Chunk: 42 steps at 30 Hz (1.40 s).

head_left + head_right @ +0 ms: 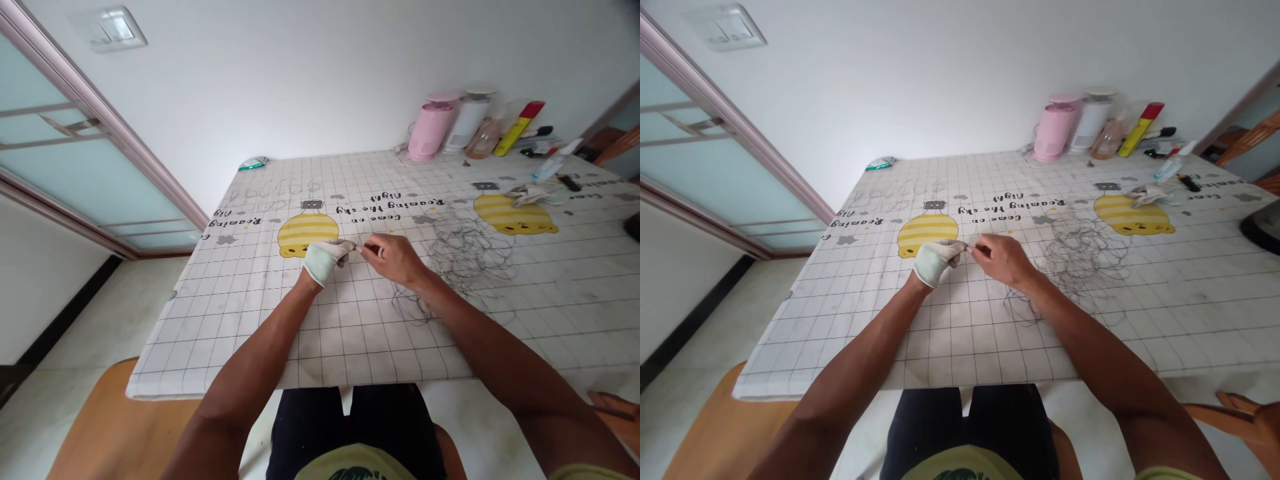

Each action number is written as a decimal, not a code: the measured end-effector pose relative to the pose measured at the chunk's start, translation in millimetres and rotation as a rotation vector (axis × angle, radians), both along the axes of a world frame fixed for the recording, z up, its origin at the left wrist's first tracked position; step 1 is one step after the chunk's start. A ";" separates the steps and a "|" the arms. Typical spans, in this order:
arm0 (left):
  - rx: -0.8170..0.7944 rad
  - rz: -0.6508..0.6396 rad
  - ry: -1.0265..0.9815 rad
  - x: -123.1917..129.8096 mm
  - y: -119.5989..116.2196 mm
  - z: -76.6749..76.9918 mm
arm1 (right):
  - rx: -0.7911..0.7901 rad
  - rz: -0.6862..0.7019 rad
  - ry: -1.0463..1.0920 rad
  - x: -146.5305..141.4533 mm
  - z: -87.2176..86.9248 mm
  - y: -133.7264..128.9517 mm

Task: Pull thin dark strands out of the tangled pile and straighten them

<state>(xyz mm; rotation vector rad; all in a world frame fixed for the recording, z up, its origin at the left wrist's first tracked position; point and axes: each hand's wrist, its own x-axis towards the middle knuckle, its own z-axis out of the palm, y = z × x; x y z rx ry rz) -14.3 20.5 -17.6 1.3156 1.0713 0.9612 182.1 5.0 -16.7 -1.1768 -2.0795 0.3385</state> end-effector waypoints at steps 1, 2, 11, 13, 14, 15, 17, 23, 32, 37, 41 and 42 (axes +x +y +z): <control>-0.019 0.016 0.025 0.2 -0.5 1.9 | 0.140 -0.011 -0.042 4.6 3.6 1.1; -0.033 0.026 0.047 0.5 -1.0 3.7 | 0.255 -0.004 -0.083 8.7 7.1 2.5; 0.016 -0.075 0.233 0.6 -3.3 8.2 | 0.486 0.250 -0.373 16.5 5.2 15.8; 0.019 -0.094 0.234 -0.9 -3.7 6.3 | 0.486 0.282 -0.388 16.9 2.1 16.9; 0.018 -0.102 0.227 -1.4 -3.9 5.2 | 0.480 0.291 -0.394 17.3 0.9 16.9; 0.013 -0.106 0.218 -1.8 -4.1 3.9 | 0.471 0.291 -0.400 17.8 -0.2 16.8; -0.008 -0.093 0.201 -1.3 -4.2 1.5 | 0.450 0.267 -0.408 18.8 -1.9 16.0; -0.001 0.007 0.241 4.3 -4.5 -0.1 | 0.392 0.181 -0.347 18.4 -3.5 13.7; 0.089 0.158 0.295 10.3 -13.6 7.4 | 0.250 0.081 -0.211 11.2 -3.3 8.7; 0.118 0.191 0.313 8.0 -9.9 5.6 | 0.307 0.222 -0.222 21.6 -3.0 15.5; 0.085 0.186 0.278 6.2 -8.8 6.4 | 0.266 0.222 -0.166 25.3 -5.2 17.5; 0.076 0.190 0.265 6.4 -9.5 7.0 | 0.235 0.202 -0.138 24.8 -5.7 16.8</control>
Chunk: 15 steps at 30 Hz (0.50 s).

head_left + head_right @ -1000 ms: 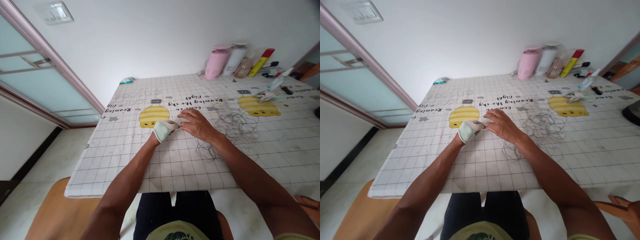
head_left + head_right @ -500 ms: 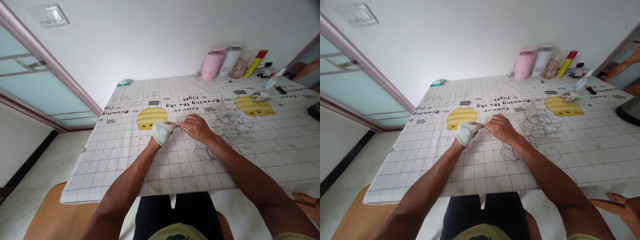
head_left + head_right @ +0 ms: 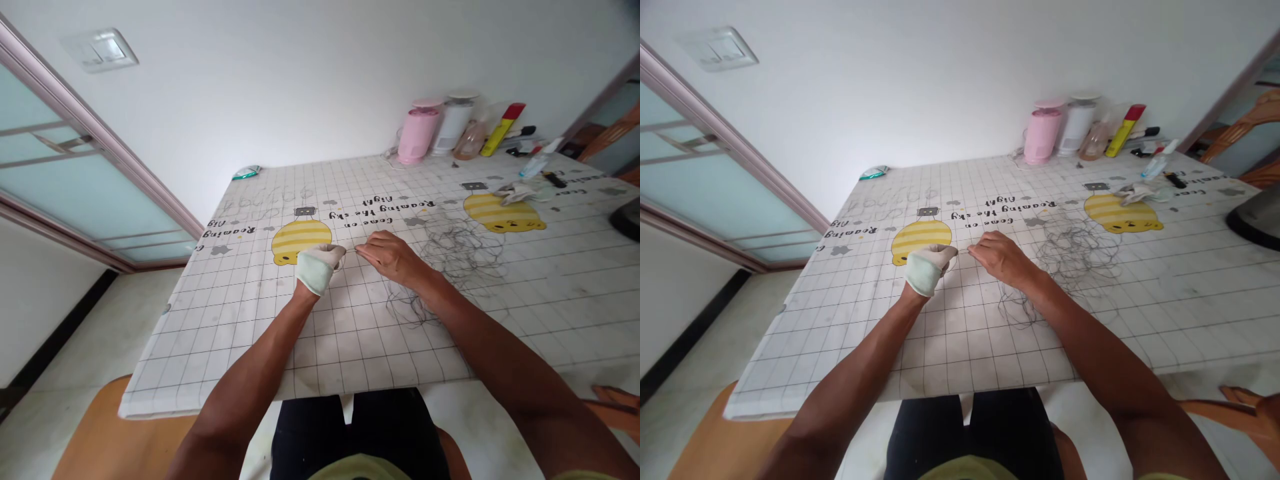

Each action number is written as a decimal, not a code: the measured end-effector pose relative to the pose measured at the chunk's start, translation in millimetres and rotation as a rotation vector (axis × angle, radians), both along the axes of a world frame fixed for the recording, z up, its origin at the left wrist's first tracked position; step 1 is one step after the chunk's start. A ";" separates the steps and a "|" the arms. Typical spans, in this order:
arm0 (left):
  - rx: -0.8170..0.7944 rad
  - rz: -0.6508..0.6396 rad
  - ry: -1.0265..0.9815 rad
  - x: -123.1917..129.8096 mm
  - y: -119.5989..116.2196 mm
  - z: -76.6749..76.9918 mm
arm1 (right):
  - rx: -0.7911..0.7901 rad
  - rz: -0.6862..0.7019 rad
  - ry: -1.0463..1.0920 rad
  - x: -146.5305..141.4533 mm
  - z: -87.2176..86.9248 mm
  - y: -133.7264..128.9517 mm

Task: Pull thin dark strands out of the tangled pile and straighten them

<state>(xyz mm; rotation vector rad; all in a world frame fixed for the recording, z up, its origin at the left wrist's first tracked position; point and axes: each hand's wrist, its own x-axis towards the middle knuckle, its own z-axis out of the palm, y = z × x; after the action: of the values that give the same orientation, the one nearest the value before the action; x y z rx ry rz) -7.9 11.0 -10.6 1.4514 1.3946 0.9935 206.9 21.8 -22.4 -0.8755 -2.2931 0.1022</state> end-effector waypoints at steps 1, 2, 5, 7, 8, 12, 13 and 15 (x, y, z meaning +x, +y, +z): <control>-0.005 0.007 -0.010 0.4 -1.0 0.8 | -0.033 -0.021 0.025 -0.9 -0.3 -1.0; -0.008 0.015 -0.015 0.8 -2.1 1.7 | -0.062 -0.041 0.047 -2.0 -0.4 -2.1; 0.007 0.043 0.000 1.0 -4.7 4.2 | -0.115 -0.085 0.091 -5.1 1.0 -4.9; 0.021 0.057 0.013 0.2 -5.2 5.2 | -0.160 -0.083 0.118 -5.8 2.8 -5.6; 0.026 0.060 0.016 -0.4 -5.1 5.3 | -0.194 -0.074 0.133 -5.6 3.7 -5.9; 0.039 0.064 0.027 -1.0 -4.8 3.4 | -0.341 -0.075 0.200 -4.8 6.4 -7.8; 0.046 0.064 0.030 -0.6 -4.9 2.6 | -0.371 -0.091 0.226 -5.1 6.6 -8.6; 0.056 0.060 0.027 0.3 -5.0 1.5 | -0.449 -0.123 0.301 -6.2 6.5 -10.4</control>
<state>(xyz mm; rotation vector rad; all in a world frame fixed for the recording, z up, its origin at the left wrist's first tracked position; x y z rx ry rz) -7.6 6.0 -9.2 1.4760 1.4476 1.0623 200.7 11.4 -15.9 -1.1356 -1.9560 0.6688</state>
